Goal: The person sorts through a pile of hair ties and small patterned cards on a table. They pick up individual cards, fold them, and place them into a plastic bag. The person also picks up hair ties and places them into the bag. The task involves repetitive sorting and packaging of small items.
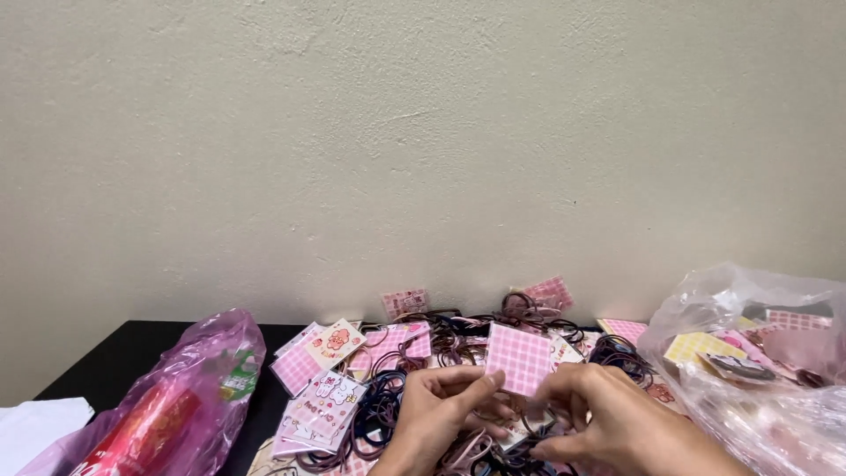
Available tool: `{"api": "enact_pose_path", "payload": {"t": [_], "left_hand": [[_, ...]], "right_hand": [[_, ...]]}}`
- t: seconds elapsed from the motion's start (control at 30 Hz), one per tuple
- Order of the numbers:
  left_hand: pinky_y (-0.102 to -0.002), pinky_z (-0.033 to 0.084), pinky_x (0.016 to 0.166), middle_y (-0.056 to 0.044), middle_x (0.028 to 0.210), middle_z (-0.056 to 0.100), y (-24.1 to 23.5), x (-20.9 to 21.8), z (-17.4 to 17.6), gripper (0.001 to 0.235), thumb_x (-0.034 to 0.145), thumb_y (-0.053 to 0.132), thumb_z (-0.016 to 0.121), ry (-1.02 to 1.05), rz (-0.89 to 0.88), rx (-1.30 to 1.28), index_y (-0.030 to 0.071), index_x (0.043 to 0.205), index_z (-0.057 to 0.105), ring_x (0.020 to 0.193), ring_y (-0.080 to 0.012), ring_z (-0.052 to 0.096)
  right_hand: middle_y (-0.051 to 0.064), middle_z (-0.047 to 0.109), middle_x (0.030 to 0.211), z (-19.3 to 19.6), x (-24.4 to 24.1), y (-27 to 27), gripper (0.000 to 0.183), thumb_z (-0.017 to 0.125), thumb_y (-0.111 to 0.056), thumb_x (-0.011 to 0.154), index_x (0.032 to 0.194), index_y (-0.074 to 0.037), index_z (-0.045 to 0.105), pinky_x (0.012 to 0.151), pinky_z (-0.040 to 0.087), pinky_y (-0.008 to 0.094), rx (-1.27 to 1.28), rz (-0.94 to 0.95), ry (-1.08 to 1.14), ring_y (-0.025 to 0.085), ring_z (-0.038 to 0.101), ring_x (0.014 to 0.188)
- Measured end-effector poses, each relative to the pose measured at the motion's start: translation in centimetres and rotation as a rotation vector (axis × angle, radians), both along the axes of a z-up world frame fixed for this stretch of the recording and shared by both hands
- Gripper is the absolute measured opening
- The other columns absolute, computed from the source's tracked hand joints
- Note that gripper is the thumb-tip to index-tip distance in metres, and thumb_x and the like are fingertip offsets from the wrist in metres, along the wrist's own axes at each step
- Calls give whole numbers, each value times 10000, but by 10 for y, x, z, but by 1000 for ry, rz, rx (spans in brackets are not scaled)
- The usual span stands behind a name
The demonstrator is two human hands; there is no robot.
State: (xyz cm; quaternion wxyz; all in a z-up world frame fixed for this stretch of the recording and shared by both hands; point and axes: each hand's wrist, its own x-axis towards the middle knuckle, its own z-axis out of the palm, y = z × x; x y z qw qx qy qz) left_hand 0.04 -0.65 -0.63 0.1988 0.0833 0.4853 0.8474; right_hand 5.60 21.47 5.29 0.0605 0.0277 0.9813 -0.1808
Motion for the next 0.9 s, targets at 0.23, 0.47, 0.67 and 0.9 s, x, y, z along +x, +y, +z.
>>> {"api": "enact_pose_path", "payload": {"t": [0.23,0.47,0.67,0.9], "left_hand": [[-412,723,611,-396,982,885,-11,10,19,299,857,-114,937,-48,-10,-21,-237,1125,886,661,-388,814],[-431,736,640,-352,968,885,-5,9,17,155,919,-130,892,-56,15,-80,-209,1052,880,721,-417,832],[-382,741,685,-195,839,827,-5,6,11,184,957,53,936,9,38,-97,-112,917,866,684,-311,800],[-264,543,530,-240,907,812,-10,-2,2,163,900,-66,877,-108,27,-24,-34,996,749,650,-224,684]], "right_hand": [[-38,807,1009,23,14,-24,202,1031,-266,871,1044,-184,1097,762,613,248,-405,-135,1,108,702,933],[363,994,964,34,16,-33,194,889,61,962,1059,209,970,851,673,468,-1017,-343,200,418,850,832],[424,817,1033,-14,-9,-5,185,737,-1,1089,1213,137,743,770,622,512,-1497,-486,104,461,720,755],[390,808,1099,-11,-7,-15,351,749,196,971,1321,183,759,893,618,509,-1542,-509,118,415,722,924]]}}
